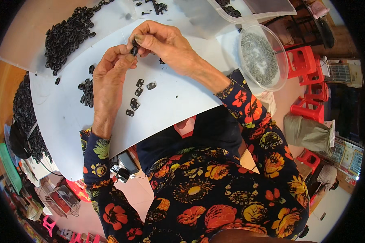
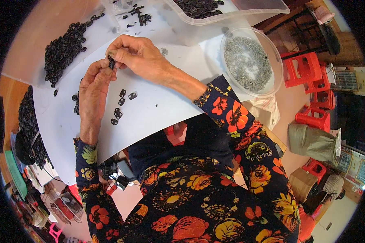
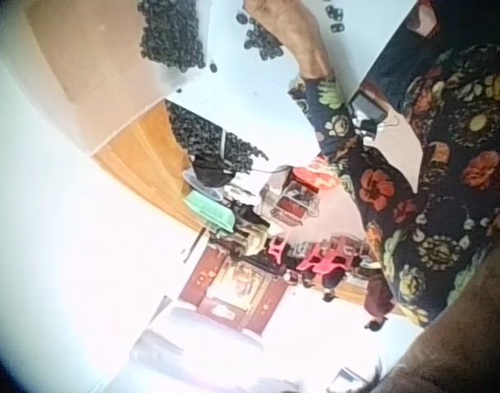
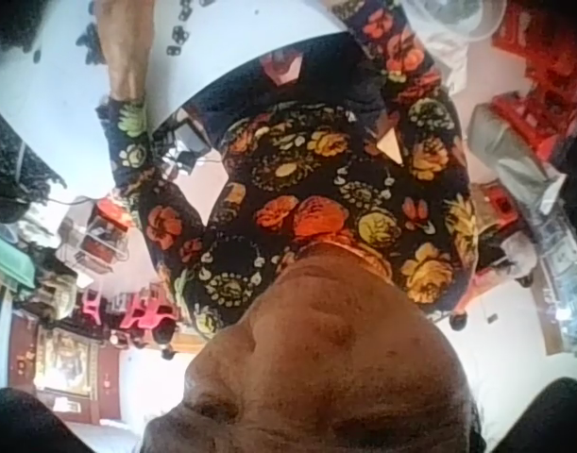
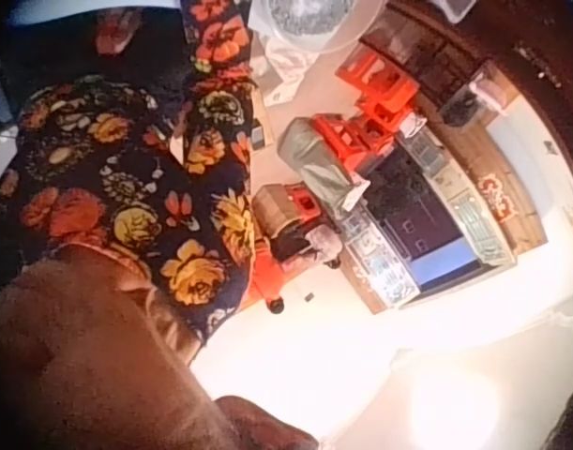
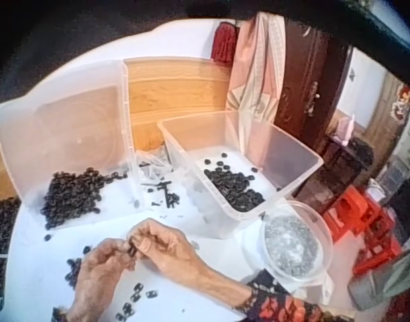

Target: The person assembles small black plastic or rubber components by hand on a table.

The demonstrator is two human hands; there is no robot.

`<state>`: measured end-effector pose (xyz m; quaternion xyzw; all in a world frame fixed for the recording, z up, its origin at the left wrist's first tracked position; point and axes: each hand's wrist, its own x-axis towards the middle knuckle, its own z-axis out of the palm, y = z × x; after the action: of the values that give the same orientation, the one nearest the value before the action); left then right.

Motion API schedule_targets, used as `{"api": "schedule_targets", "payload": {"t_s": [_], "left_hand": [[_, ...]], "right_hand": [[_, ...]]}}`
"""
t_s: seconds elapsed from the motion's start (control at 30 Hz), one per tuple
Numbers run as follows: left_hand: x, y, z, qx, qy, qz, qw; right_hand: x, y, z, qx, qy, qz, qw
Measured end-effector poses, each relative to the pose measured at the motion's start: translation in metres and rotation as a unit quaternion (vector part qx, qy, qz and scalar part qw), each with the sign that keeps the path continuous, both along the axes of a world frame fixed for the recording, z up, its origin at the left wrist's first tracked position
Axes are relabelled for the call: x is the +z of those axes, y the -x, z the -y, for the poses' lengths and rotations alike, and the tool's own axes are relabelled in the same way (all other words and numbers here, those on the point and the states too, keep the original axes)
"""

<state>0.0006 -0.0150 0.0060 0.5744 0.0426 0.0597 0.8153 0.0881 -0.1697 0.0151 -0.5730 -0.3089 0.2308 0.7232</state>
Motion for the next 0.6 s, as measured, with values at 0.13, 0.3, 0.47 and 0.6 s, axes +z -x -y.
{"api": "schedule_targets", "payload": {"t_s": [0.13,0.3,0.47,0.6], "left_hand": [[-0.0006,-0.0010,0.0013,-0.002,-0.005,0.003,1.000],[0.0041,-0.0008,-0.0039,-0.060,0.075,-0.048,0.994],[0.0016,-0.0002,-0.0030,-0.033,0.076,-0.025,0.996],[0.0035,-0.0001,0.0020,0.035,-0.024,0.025,0.999]], "right_hand": [[-0.0034,-0.0002,-0.0003,0.008,-0.027,-0.010,1.000],[0.0046,0.0074,-0.0039,-0.015,-0.018,0.010,1.000],[0.0007,0.0057,-0.0043,-0.034,-0.014,0.103,0.994],[-0.0014,0.0042,-0.0030,-0.039,0.012,0.110,0.993]]}}
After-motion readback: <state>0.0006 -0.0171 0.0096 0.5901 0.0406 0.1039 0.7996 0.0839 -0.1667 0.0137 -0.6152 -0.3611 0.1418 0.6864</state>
